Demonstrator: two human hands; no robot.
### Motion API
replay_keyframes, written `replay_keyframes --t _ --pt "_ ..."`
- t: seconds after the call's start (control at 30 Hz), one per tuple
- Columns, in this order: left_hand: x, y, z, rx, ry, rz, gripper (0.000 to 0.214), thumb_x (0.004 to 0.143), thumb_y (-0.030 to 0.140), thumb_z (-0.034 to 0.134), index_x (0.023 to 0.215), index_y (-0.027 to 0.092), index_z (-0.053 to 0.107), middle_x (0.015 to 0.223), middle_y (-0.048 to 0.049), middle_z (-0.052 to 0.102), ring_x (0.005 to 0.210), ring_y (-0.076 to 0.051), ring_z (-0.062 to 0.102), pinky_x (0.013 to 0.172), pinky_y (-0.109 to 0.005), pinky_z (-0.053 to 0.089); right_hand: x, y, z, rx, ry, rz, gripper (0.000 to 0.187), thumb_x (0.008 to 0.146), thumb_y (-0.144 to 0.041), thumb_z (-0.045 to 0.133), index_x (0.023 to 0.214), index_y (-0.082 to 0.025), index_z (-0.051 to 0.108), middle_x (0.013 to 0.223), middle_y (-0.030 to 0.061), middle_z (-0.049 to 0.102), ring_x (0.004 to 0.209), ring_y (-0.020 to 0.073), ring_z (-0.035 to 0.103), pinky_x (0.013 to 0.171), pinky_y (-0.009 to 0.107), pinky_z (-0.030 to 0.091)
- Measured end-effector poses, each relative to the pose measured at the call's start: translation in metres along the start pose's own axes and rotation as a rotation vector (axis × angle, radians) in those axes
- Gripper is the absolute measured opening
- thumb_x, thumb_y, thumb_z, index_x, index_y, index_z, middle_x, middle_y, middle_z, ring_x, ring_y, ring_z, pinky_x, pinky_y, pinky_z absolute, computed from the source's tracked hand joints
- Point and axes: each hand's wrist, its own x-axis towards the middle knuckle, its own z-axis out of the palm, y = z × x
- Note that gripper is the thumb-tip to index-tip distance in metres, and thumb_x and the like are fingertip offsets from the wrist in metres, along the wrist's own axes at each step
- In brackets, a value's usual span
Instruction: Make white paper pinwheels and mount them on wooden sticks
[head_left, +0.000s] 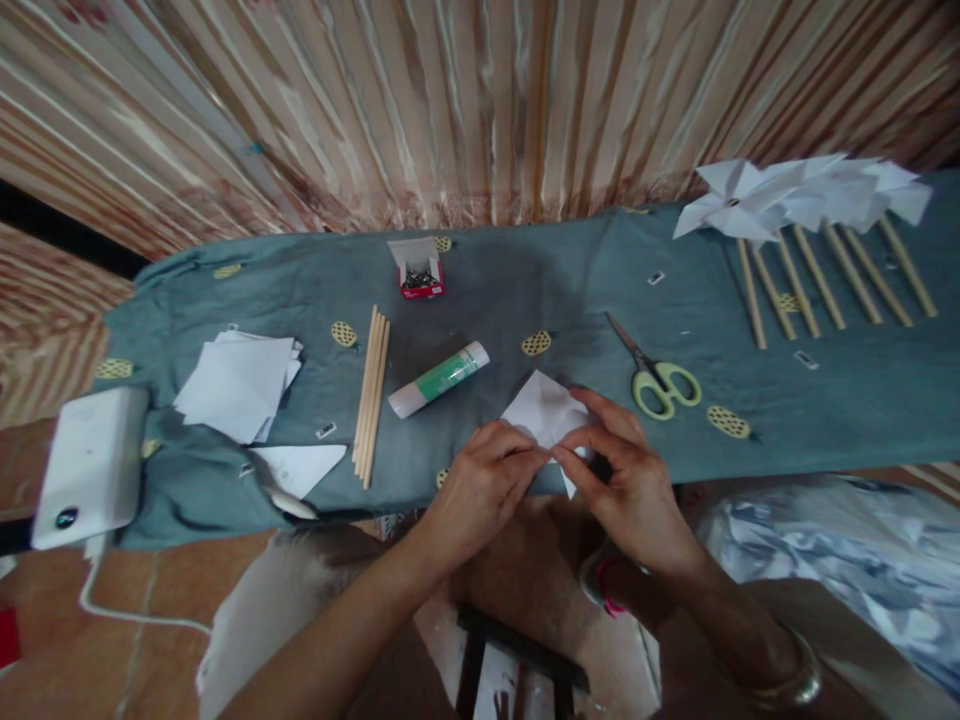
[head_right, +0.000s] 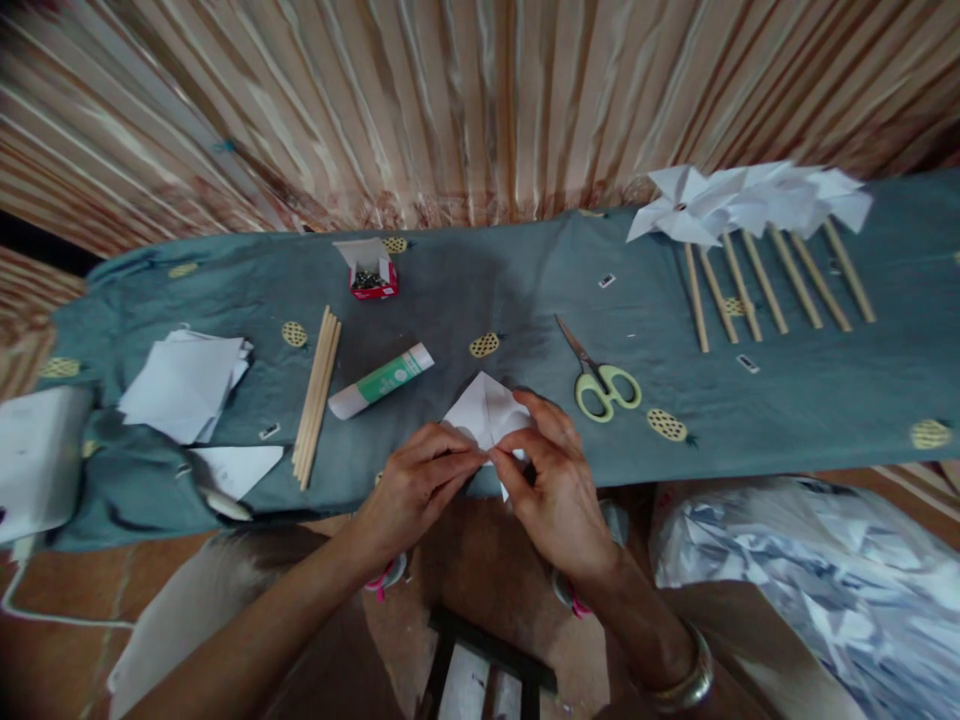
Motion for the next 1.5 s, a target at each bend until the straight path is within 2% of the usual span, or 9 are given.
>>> replay_keyframes --t 0.2,0.47,0.77,1.03,1.3,1.4,1.5 --pt "0.0 -0.002 0.0 -0.019 0.005 0.013 0.02 0.093 0.018 0.05 0.102 0.016 0.069 0.09 -0.0067 0.067 0.091 -0.018 0.06 0.081 -0.035 0.053 -0.001 0.0 -0.001 0.018 0.04 -0.009 0.009 0.087 -0.028 0.057 0.089 -0.025 0.065 0.133 0.0085 0.057 0.125 0.0292 0.051 0.104 0.051 0.041" --pt "0.0 -0.004 0.001 -0.013 0.021 0.044 0.02 0.094 0.019 0.05 0.101 0.016 0.069 0.09 -0.0062 0.068 0.089 -0.018 0.06 0.08 -0.034 0.053 -0.003 0.001 -0.002 -0.061 0.017 -0.149 0.022 0.09 -0.018 0.052 0.106 -0.025 0.066 0.138 0.0104 0.052 0.13 0.0287 0.047 0.107 0.051 0.04" --pt "0.0 -0.005 0.001 -0.023 0.013 0.042 0.021 0.094 0.019 0.05 0.102 0.016 0.069 0.091 -0.0068 0.068 0.09 -0.018 0.06 0.08 -0.035 0.054 -0.006 0.005 0.001 -0.174 -0.018 -0.22 0.028 0.089 -0.013 0.046 0.107 -0.021 0.066 0.14 0.0116 0.049 0.131 0.0305 0.044 0.104 0.053 0.041" --pt "-0.002 -0.004 0.004 0.037 0.04 0.054 0.019 0.092 0.015 0.052 0.105 0.015 0.066 0.094 -0.0071 0.066 0.092 -0.018 0.06 0.08 -0.035 0.055 -0.011 0.004 0.009 -0.269 0.039 -0.335 0.028 0.088 -0.006 0.046 0.109 -0.014 0.063 0.134 0.0196 0.053 0.128 0.0325 0.045 0.099 0.052 0.044" --pt "-0.001 -0.001 0.003 0.119 0.027 0.051 0.017 0.093 0.015 0.051 0.102 0.014 0.064 0.098 -0.0077 0.065 0.093 -0.018 0.06 0.079 -0.033 0.055 -0.014 0.003 0.015 -0.252 0.056 -0.336 0.034 0.089 -0.005 0.042 0.117 -0.017 0.058 0.134 0.0189 0.053 0.136 0.0328 0.038 0.099 0.055 0.042" --pt "-0.001 -0.001 0.004 0.157 0.038 0.081 0.016 0.092 0.014 0.051 0.101 0.013 0.064 0.095 -0.0074 0.064 0.09 -0.017 0.06 0.077 -0.032 0.055 -0.014 0.003 0.009 -0.227 0.027 -0.324 0.032 0.089 -0.008 0.043 0.116 -0.015 0.059 0.136 0.0192 0.052 0.138 0.0332 0.036 0.101 0.055 0.041" --pt "-0.002 -0.001 0.004 0.198 0.042 0.108 0.015 0.092 0.013 0.051 0.101 0.012 0.064 0.093 -0.0072 0.063 0.088 -0.017 0.059 0.076 -0.031 0.054 -0.014 0.006 0.0 -0.164 -0.029 -0.271 0.037 0.091 -0.011 0.04 0.124 -0.017 0.055 0.142 0.0164 0.047 0.14 0.0296 0.035 0.106 0.053 0.039"
